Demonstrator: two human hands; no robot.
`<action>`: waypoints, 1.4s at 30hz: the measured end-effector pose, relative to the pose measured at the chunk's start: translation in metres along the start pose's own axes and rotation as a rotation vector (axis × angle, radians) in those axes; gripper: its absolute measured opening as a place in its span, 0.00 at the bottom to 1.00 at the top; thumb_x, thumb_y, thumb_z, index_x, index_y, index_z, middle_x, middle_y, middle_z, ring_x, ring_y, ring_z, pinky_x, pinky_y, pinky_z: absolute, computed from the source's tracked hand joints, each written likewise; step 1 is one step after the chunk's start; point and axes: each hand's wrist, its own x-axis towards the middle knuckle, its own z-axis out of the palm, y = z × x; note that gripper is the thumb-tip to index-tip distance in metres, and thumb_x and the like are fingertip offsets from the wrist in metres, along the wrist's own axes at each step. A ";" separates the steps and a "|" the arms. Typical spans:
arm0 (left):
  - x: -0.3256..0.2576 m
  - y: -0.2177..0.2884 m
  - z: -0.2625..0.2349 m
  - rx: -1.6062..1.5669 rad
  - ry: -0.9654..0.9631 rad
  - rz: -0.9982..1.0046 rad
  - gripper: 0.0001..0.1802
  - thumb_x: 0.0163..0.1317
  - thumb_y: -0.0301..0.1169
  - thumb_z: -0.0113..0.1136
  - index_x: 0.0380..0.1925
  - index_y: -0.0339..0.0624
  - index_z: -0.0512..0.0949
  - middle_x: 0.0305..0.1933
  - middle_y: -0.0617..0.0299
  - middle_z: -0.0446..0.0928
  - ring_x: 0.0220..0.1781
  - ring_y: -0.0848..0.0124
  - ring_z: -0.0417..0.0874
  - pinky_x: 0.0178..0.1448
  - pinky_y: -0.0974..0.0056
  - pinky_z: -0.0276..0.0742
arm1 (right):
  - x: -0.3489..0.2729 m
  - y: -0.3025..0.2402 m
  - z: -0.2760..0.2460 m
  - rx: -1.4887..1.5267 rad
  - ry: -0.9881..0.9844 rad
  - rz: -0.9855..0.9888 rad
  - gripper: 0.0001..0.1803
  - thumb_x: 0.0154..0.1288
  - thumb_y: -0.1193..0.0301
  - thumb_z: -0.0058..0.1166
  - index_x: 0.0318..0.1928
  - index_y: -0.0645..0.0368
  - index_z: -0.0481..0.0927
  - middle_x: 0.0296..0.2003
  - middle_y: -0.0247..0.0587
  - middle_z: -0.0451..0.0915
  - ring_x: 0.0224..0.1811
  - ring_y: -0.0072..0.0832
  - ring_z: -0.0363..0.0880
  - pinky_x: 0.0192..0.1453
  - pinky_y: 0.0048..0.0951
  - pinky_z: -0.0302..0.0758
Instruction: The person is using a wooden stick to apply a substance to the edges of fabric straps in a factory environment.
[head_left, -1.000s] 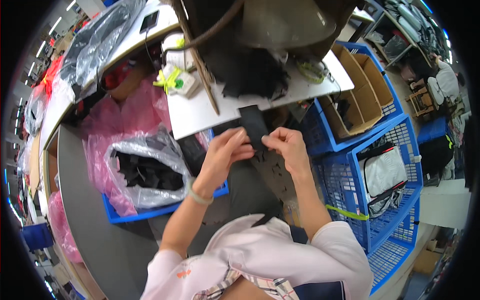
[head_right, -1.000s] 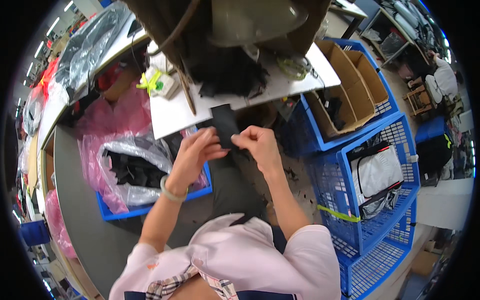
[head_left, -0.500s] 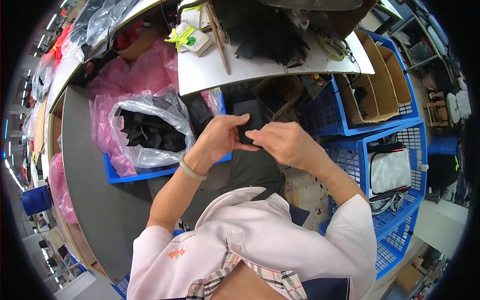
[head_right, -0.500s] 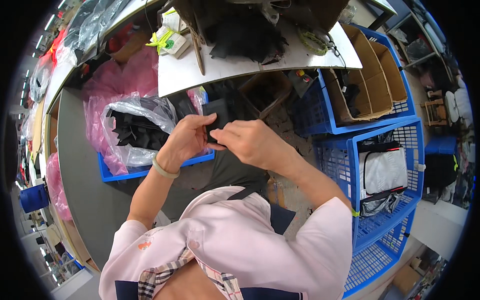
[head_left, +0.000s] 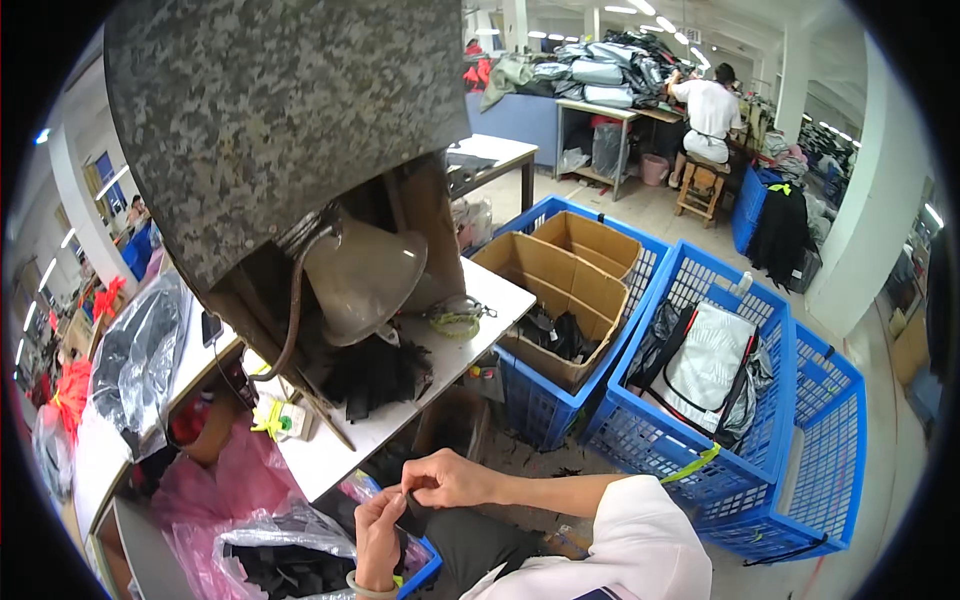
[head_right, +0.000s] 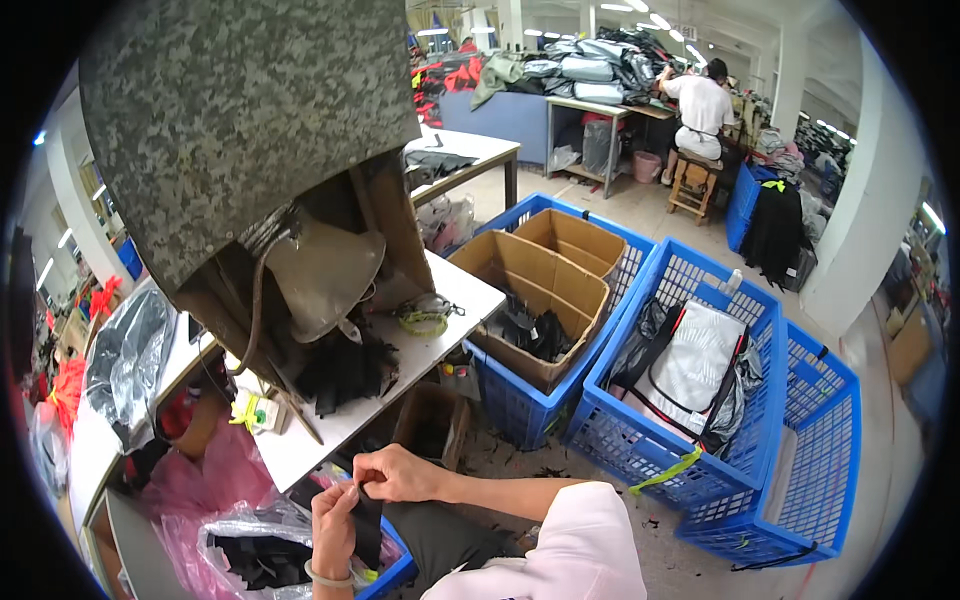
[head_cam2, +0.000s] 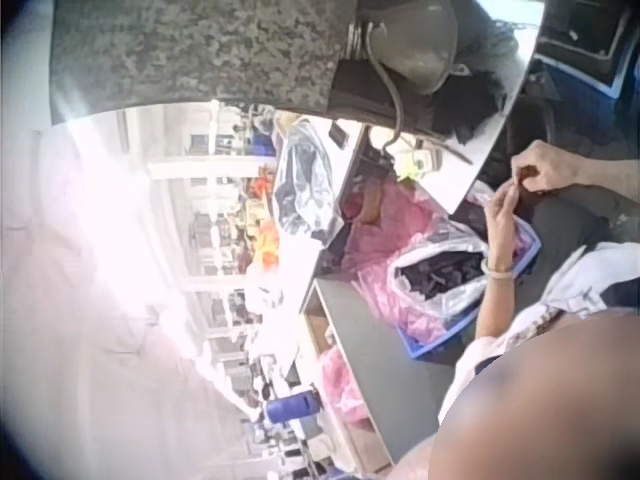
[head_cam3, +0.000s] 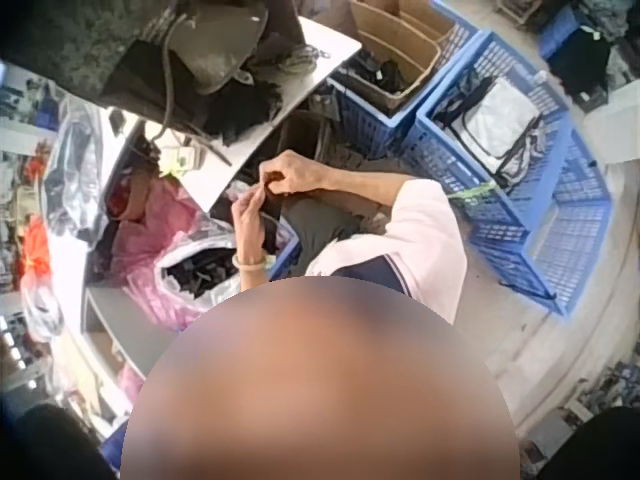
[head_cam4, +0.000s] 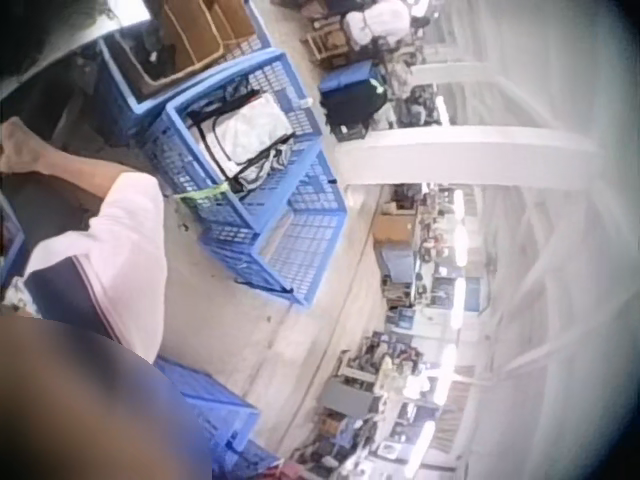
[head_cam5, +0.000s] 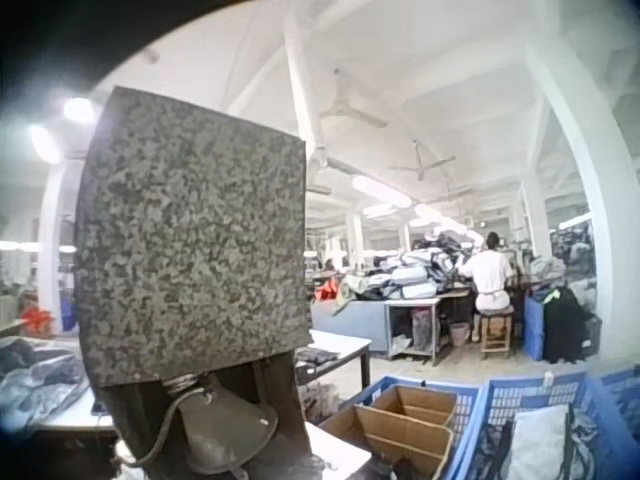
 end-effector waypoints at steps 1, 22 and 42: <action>0.000 0.001 0.003 -0.095 -0.024 -0.025 0.09 0.55 0.24 0.60 0.36 0.31 0.78 0.49 0.53 0.77 0.49 0.66 0.75 0.60 0.63 0.64 | -0.001 -0.001 0.001 -0.043 0.006 -0.048 0.03 0.53 0.78 0.52 0.31 0.64 0.75 0.20 0.37 0.75 0.22 0.22 0.74 0.26 0.24 0.68; -0.016 0.011 0.049 0.837 0.571 0.737 0.05 0.52 0.20 0.57 0.30 0.34 0.78 0.28 0.53 0.74 0.30 0.58 0.76 0.32 0.59 0.72 | -0.009 -0.005 0.028 -0.495 0.453 -0.224 0.06 0.54 0.77 0.57 0.34 0.64 0.77 0.27 0.39 0.75 0.26 0.30 0.77 0.29 0.25 0.74; -0.012 -0.023 0.028 0.027 0.513 0.385 0.06 0.61 0.23 0.54 0.31 0.29 0.76 0.26 0.61 0.77 0.28 0.73 0.81 0.33 0.71 0.76 | 0.005 0.035 0.053 -0.364 0.430 -0.207 0.05 0.60 0.75 0.53 0.35 0.65 0.76 0.29 0.47 0.78 0.28 0.36 0.80 0.31 0.32 0.76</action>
